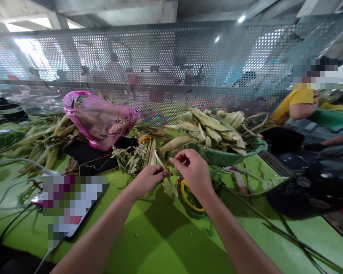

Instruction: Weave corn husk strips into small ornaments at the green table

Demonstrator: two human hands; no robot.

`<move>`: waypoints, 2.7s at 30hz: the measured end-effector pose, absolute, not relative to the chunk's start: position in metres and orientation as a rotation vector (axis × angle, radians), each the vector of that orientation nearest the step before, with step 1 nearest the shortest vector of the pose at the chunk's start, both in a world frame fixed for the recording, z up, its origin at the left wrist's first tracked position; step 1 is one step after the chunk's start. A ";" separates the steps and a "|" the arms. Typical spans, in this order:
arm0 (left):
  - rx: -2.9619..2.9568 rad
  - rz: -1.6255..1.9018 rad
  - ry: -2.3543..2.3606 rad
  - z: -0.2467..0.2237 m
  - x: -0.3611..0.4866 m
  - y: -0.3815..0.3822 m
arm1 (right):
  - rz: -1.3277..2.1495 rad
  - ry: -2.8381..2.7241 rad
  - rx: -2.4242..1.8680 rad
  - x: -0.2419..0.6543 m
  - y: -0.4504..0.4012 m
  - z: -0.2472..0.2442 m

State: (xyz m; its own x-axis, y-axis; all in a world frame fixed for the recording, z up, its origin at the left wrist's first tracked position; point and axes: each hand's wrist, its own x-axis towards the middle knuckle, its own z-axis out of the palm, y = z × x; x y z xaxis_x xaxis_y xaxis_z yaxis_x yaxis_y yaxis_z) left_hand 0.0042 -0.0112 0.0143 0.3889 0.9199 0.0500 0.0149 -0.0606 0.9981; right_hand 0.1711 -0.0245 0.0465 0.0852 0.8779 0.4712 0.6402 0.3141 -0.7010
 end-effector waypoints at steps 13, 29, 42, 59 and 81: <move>1.643 0.848 0.840 0.017 0.010 -0.022 | 0.530 -1.676 -1.302 0.158 -0.026 0.038; 1.128 1.012 0.732 0.023 0.005 -0.019 | 1.021 -1.449 -1.275 0.162 -0.023 0.034; 1.418 1.003 0.690 0.024 0.006 -0.020 | 1.026 -1.103 -1.192 0.155 -0.022 0.039; 1.304 1.032 0.787 0.028 -0.001 -0.014 | 1.006 -1.616 -1.292 0.163 -0.026 0.042; 1.241 1.047 0.712 0.030 -0.003 -0.016 | 1.252 -1.341 -1.171 0.165 -0.022 0.039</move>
State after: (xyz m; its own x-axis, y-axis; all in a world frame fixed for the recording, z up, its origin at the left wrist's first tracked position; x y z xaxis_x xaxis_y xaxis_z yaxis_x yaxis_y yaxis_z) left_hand -0.0028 -0.0158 0.0299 0.3877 0.9160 0.1030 -0.2407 -0.0072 0.9706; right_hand 0.1654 -0.0221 0.0388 -0.1155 0.9931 0.0207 0.0472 0.0263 -0.9985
